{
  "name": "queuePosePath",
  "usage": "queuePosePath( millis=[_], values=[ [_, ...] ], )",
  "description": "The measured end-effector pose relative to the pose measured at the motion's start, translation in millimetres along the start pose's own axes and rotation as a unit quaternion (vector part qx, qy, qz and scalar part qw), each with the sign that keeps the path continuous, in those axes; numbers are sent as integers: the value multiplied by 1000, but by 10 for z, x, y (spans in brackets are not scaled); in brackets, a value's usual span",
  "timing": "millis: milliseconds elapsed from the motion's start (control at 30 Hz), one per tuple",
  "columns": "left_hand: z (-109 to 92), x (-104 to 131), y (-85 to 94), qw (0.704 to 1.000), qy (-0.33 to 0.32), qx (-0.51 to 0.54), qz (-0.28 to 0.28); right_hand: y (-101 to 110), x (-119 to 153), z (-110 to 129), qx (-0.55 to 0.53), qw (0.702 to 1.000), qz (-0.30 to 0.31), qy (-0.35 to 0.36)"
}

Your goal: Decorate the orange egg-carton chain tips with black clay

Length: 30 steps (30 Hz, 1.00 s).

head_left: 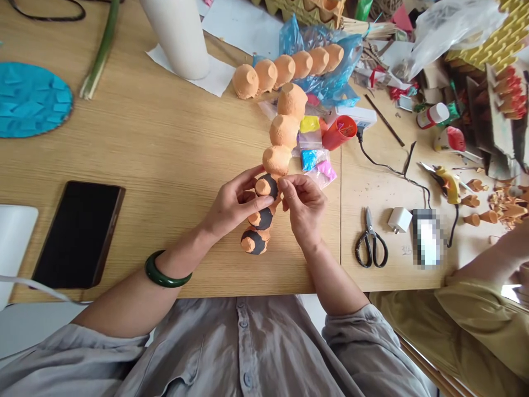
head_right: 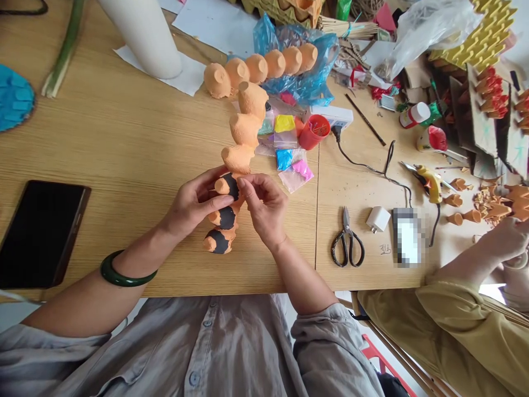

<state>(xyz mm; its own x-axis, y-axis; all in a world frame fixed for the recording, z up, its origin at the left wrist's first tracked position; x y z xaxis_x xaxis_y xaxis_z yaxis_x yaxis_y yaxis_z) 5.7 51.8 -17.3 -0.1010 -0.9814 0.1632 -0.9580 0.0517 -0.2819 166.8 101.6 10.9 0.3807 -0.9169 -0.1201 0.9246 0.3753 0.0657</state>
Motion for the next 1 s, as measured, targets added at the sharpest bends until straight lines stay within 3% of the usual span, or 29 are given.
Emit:
queuePosePath(
  millis=[100,200,333,467,733,900,1000],
  values=[
    [4,4,1,1000,-3,-1,3,-8,20,7,9,1000,9,16],
    [15,-4,5,1000,-2,6,3,5,61,88,68,995,6,79],
    [26,-18,12,999,4,47,-4,-41,118,248,225,952,33,205],
    [37,-20,26,996,19,91,-7,-81,157,260,224,930,56,287],
    [79,-17,101,992,29,119,-27,-149,210,29,252,932,66,252],
    [69,-26,110,994,20,102,-28,-143,250,71,228,932,53,276],
    [74,-45,121,995,19,93,-26,-148,236,50,192,947,56,251]
  ],
)
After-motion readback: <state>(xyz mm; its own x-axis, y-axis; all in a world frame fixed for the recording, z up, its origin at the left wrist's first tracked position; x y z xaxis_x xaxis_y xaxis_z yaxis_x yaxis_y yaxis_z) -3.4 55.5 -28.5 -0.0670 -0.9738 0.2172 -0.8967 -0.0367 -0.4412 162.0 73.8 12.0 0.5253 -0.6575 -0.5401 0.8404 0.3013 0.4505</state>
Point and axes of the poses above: each hand's wrist, its own x-axis away from the middle knuckle, its own y-axis out of the back of the hand, z = x × y, the point moved 7 cm from there along -x, towards the middle knuckle, and after that the axes turned 12 degrees about z, right-handed, at the moved point
